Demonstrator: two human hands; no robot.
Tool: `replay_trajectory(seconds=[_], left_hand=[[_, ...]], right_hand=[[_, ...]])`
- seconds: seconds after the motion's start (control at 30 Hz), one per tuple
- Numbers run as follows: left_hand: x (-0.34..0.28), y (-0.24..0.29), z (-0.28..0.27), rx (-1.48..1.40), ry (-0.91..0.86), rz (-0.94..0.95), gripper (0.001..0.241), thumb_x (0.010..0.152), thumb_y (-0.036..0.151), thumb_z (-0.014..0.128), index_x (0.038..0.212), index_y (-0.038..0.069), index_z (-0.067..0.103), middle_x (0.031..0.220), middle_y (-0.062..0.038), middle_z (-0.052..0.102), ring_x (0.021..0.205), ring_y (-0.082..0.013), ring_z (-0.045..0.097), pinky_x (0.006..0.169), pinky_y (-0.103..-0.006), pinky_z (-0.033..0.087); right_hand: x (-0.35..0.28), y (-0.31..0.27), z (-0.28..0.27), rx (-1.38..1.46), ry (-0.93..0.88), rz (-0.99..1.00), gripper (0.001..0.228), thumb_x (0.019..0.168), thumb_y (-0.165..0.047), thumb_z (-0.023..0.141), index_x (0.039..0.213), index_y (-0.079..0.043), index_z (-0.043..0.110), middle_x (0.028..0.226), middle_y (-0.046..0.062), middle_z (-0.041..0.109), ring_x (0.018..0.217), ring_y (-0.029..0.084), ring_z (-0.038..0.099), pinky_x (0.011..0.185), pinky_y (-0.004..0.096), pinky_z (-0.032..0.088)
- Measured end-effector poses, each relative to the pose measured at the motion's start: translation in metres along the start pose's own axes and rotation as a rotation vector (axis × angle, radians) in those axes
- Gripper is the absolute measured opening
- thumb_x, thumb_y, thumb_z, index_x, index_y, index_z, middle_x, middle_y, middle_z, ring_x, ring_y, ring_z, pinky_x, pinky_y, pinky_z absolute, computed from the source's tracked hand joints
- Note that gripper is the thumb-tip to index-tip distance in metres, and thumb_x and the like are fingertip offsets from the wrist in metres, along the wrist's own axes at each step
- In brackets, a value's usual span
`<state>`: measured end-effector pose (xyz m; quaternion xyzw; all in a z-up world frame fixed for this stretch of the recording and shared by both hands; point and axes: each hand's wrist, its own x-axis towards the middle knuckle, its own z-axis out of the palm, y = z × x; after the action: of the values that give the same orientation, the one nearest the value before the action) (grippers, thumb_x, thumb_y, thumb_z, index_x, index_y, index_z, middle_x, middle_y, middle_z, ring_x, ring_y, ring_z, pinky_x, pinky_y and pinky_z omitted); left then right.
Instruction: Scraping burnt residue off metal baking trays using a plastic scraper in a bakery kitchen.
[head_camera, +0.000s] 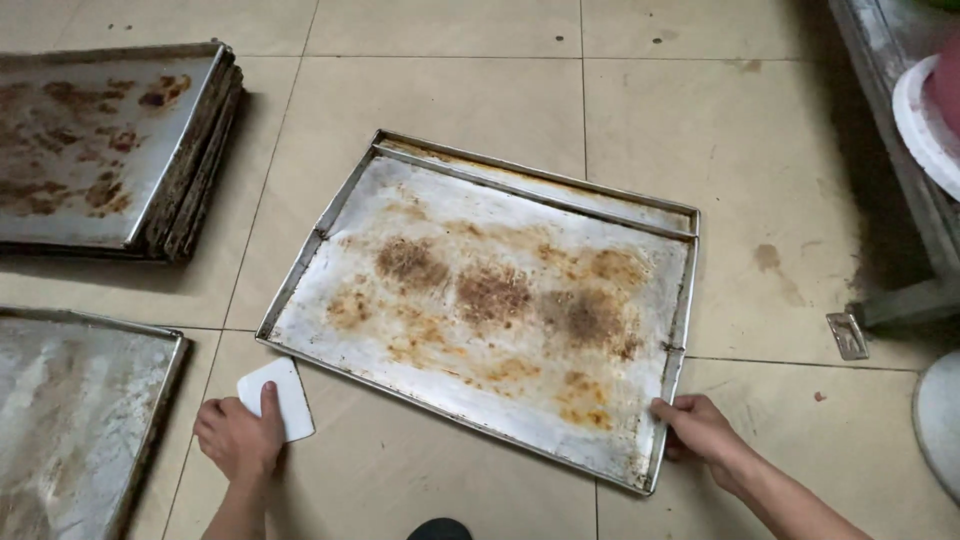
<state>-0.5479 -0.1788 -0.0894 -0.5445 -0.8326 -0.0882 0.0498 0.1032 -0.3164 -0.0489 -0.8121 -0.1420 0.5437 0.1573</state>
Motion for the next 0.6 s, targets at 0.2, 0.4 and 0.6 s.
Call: replay_trajectory(seconds=[0.2,0.4,0.6], left_hand=[[0.009,0.0,-0.015,0.002,-0.152,-0.027,0.084,0.095,0.069,0.055,0.123,-0.008,0.068,0.144,-0.025,0.047,0.132,-0.0444,0.041,0.114,-0.0505,0.036],[0.007,-0.003,-0.019,0.043,-0.18,0.002,0.087,0.093,0.072,0.054,0.124,-0.008,0.067,0.146,-0.023,0.047,0.132,-0.0428,0.042,0.112,-0.0479,0.04],[0.006,0.0,-0.027,0.062,-0.204,-0.02,0.085,0.09,0.072,0.055,0.125,-0.005,0.068,0.145,-0.022,0.047,0.132,-0.0421,0.042,0.112,-0.0488,0.039]], right_hand=[[-0.023,-0.009,0.003,0.177,-0.018,-0.341,0.042,0.099,-0.031,0.068,0.104,0.011,0.067,0.083,0.015,0.076,0.069,0.017,0.064,0.062,0.033,0.052],[-0.147,-0.11,-0.021,0.511,0.207,-0.567,0.032,0.102,-0.014,0.066,0.121,0.008,0.053,0.094,0.014,0.066,0.081,0.021,0.061,0.067,0.04,0.053],[-0.257,-0.19,-0.026,0.648,0.093,-0.579,0.035,0.103,-0.021,0.053,0.133,-0.004,0.054,0.117,0.013,0.068,0.1,0.02,0.067,0.083,0.038,0.058]])
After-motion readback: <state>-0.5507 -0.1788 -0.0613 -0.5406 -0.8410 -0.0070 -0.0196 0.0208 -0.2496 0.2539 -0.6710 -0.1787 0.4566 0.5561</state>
